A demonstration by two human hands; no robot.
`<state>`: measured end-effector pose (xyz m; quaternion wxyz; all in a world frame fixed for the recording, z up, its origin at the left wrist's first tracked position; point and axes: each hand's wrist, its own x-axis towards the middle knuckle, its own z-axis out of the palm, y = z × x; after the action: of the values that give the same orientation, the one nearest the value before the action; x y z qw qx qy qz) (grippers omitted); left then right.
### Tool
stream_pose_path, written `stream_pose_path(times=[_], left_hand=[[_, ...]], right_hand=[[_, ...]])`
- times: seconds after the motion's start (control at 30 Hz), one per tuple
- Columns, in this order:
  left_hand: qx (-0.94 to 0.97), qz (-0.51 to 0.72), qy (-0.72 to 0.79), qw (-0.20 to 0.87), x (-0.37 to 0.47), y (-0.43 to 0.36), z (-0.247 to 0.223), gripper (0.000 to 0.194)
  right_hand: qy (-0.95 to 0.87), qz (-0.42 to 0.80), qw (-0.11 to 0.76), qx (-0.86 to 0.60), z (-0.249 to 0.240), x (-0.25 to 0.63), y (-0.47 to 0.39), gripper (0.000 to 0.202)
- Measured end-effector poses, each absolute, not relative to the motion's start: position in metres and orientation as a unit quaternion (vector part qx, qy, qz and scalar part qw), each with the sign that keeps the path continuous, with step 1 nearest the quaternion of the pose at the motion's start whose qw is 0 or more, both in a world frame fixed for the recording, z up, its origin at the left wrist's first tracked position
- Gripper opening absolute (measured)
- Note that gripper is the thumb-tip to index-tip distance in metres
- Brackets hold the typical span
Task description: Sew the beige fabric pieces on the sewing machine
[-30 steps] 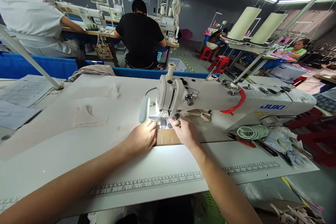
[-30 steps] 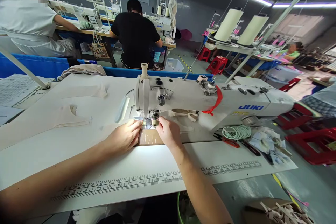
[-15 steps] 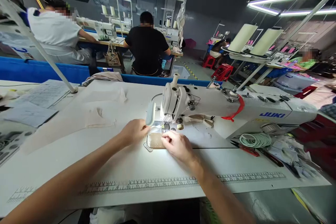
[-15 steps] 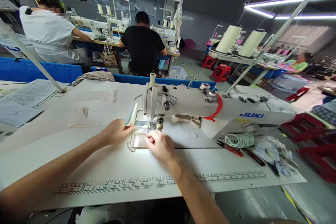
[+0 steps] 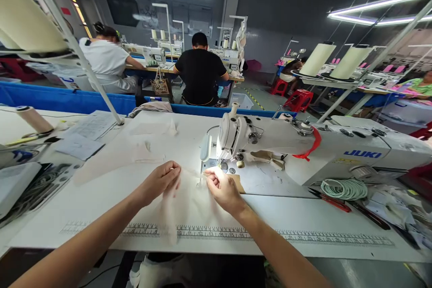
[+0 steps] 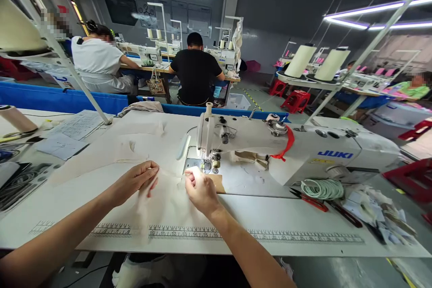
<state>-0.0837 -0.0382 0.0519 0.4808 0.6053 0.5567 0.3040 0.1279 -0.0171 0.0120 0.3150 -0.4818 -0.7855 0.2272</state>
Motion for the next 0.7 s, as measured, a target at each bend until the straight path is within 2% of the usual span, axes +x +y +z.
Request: stream_pose_path(times=[0.07,0.2,0.27,0.37,0.47,0.6,0.7], left_hand=[[0.647,0.261,0.582,0.418,-0.094,-0.036,0.043,0.033],[0.744,0.112,0.638,0.163,-0.108,-0.027,0.034,0.020],[0.759,0.066,0.642,0.086,-0.116,-0.021,0.036,0.017],[0.775,0.085,0.625,0.028,-0.136,-0.011,0.041,0.015],[0.770,0.093,0.632,-0.006,-0.157,-0.001,0.040,0.021],[0.759,0.090,0.645,-0.014,-0.170,0.011,0.027,0.029],[0.718,0.197,0.667,0.009,-0.175,0.016,0.031,0.024]], right_hand=[[-0.804,0.193,0.317,-0.465,0.010,0.136,-0.016,0.018],[-0.856,0.064,0.273,-0.434,0.003,0.146,-0.011,0.018],[-0.866,-0.023,0.239,-0.438,0.000,0.147,-0.009,0.021],[-0.861,-0.089,0.197,-0.460,0.002,0.148,-0.010,0.020],[-0.862,-0.064,0.187,-0.466,0.008,0.156,-0.014,0.017],[-0.855,-0.064,0.224,-0.463,0.010,0.180,-0.017,0.025],[-0.839,-0.059,0.283,-0.462,0.007,0.198,-0.018,0.028]])
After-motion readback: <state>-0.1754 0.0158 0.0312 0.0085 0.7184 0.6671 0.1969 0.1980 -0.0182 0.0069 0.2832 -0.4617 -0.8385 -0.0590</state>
